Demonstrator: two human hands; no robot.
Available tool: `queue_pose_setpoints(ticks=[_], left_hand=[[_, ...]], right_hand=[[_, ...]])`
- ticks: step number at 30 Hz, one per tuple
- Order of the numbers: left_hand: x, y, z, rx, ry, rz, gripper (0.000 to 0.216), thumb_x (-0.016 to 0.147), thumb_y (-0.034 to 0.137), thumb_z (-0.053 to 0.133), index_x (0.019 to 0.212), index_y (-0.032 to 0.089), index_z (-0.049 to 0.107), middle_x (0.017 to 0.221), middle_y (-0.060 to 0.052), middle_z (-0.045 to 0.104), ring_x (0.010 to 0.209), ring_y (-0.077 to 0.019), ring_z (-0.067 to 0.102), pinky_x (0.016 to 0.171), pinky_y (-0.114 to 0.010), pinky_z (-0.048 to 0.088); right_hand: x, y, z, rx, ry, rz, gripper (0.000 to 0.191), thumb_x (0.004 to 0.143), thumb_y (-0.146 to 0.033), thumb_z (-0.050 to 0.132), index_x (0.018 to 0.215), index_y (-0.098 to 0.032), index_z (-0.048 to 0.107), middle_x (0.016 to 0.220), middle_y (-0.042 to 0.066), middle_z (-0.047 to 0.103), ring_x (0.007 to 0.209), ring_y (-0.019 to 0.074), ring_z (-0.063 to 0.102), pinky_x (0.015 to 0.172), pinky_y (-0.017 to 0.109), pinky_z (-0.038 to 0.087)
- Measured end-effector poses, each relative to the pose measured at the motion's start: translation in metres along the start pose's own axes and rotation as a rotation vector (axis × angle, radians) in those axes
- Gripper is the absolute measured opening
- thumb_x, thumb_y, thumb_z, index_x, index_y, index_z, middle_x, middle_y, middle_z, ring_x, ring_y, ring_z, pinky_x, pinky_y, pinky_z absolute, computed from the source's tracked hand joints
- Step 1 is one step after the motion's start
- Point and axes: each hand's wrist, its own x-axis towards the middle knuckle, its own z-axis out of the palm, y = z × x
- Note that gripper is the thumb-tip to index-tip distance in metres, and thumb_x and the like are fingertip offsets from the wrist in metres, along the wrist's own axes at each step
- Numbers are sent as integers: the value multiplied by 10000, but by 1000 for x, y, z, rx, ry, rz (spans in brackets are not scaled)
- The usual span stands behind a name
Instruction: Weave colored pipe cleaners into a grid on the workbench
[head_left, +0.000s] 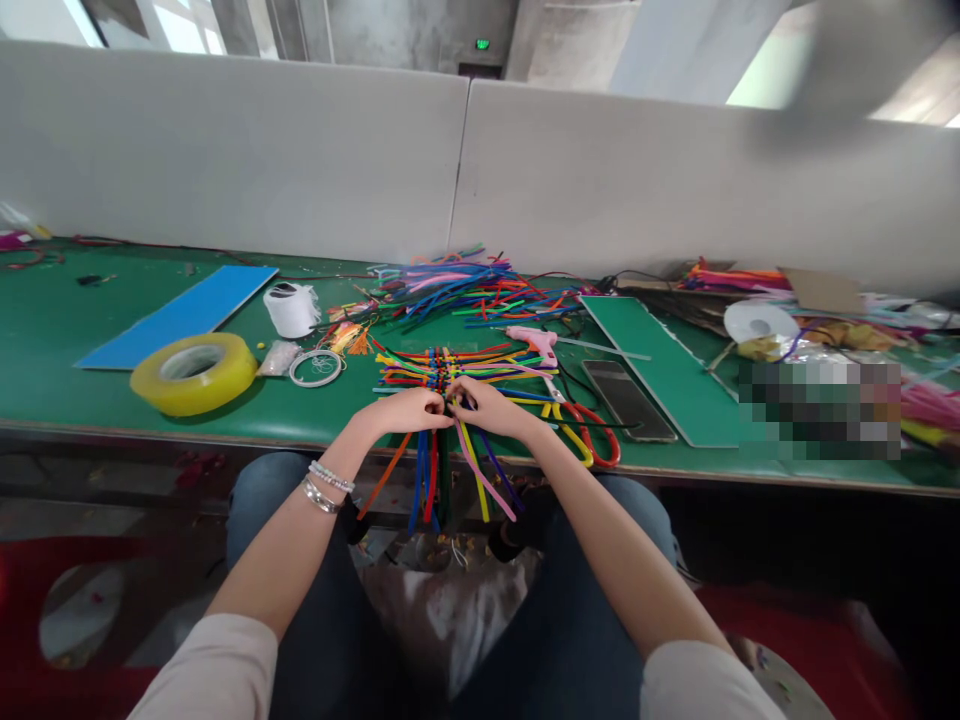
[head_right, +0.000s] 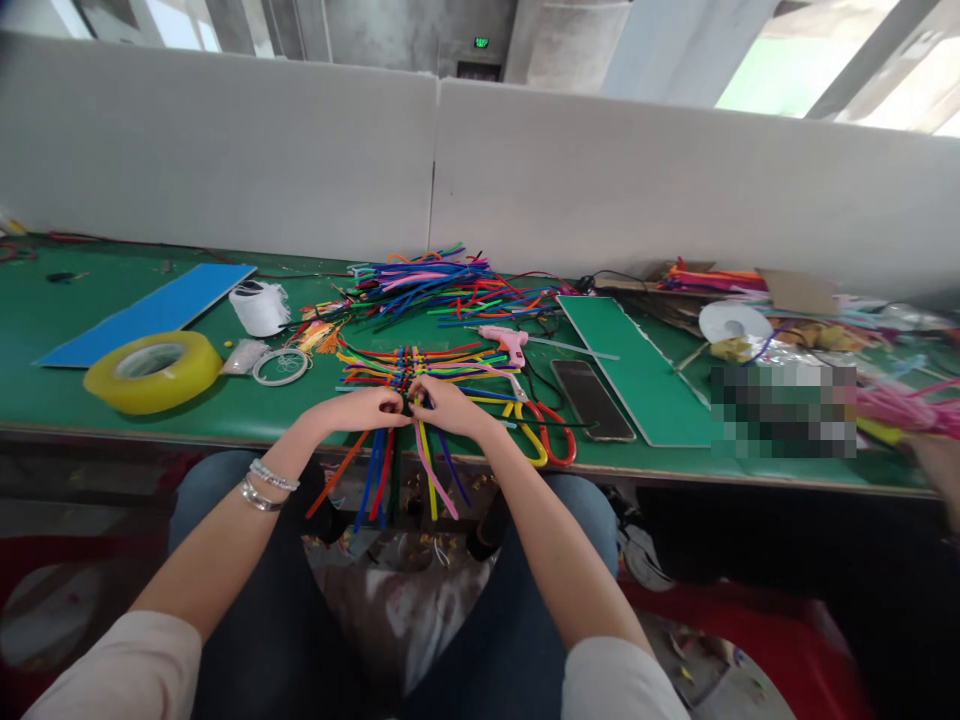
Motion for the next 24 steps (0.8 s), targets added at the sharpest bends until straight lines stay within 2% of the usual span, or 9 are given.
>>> queue_pose_setpoints(ticks=[3, 8, 11, 14, 18, 21, 24], left_hand=[[-2, 1, -1, 56, 5, 17, 359, 763, 524, 472, 644, 185, 467, 606, 23, 472, 551, -115, 403, 503, -235, 262], [-9, 2, -11, 103, -54, -18, 449, 790, 604, 388, 665, 188, 504, 642, 2, 517, 576, -135, 449, 523, -243, 297], [-11, 4, -15, 120, -53, -54, 450, 858, 522, 284, 689, 187, 533, 709, -17, 570, 650, -152, 499, 580, -238, 340], [-12, 6, -16, 139, -43, -75, 394, 866, 447, 302, 767, 177, 571, 816, -37, 617, 716, -162, 533, 619, -236, 365], [-12, 4, -15, 89, -22, -90, 406, 871, 450, 290, 926, 178, 586, 966, -48, 637, 818, -165, 556, 704, -231, 391], [-11, 0, -15, 63, -31, -110, 444, 894, 432, 213, 924, 179, 577, 958, -50, 637, 838, -162, 561, 731, -231, 394], [-9, -3, -13, 99, -12, -111, 387, 884, 407, 260, 874, 182, 575, 929, -50, 636, 828, -168, 562, 703, -237, 393]], right_hand=[[0, -1, -1, -7, -6, 14, 165, 787, -210, 504, 947, -167, 519, 779, -5, 519, 680, 122, 481, 640, 247, 381], [-1, -2, -2, -17, -8, 22, 169, 801, -247, 515, 952, -171, 511, 804, 6, 528, 698, 130, 490, 658, 258, 390], [-1, 0, -1, -23, -2, 9, 164, 814, -260, 498, 953, -173, 509, 814, 11, 529, 712, 133, 492, 667, 262, 392], [-1, 2, 0, -26, 2, 4, 158, 813, -255, 494, 950, -177, 506, 815, 9, 528, 717, 133, 493, 669, 261, 392], [-1, 3, 1, -17, 2, 0, 150, 810, -246, 493, 943, -177, 499, 803, 5, 525, 702, 131, 489, 658, 258, 390], [-1, 2, 1, -19, 2, -4, 143, 812, -251, 489, 934, -176, 496, 797, 4, 521, 691, 129, 486, 655, 258, 388], [-1, 1, 0, -28, 3, 0, 143, 803, -247, 498, 930, -179, 497, 797, 3, 524, 697, 131, 487, 660, 259, 387]])
